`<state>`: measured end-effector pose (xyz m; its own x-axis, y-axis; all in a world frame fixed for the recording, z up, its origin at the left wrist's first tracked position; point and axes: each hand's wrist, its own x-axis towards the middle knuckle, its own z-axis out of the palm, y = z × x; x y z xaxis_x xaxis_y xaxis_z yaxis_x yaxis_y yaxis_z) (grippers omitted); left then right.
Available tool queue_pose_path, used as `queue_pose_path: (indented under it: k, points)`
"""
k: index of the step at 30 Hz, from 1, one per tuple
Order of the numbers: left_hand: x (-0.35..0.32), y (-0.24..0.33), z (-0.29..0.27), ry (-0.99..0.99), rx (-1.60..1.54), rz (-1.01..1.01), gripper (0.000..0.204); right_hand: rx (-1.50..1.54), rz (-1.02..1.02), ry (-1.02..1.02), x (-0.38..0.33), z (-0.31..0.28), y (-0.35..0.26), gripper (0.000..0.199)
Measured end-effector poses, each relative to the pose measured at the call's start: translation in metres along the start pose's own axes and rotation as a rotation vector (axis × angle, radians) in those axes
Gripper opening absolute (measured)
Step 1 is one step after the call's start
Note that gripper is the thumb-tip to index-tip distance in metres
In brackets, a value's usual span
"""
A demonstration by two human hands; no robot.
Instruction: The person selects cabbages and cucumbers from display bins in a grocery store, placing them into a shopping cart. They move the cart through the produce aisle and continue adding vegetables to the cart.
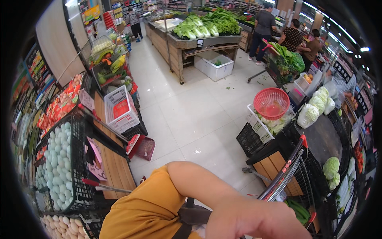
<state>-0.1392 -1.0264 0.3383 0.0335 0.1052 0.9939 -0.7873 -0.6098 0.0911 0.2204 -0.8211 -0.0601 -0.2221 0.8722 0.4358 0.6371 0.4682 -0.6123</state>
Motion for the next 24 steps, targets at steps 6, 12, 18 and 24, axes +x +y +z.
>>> queue_pose_path:
  k: [6,12,18,24]
  points:
    - [-0.071,-0.079,-0.06,0.369,0.534,-0.603,0.01,-0.046,0.14,-0.097,-0.013,-0.025,-0.03,0.018]
    - [-0.155,-0.179,-0.079,0.658,0.937,-1.448,0.064,-0.116,0.126,0.084,-0.075,-0.092,-0.04,0.033]
    - [-0.2,-0.277,-0.085,0.641,1.357,-1.559,0.07,-0.272,0.188,0.051,-0.116,-0.211,0.041,0.046]
    - [-0.209,-0.296,-0.084,0.76,1.478,-1.662,0.057,-0.307,0.13,-0.097,-0.085,-0.237,0.104,0.048]
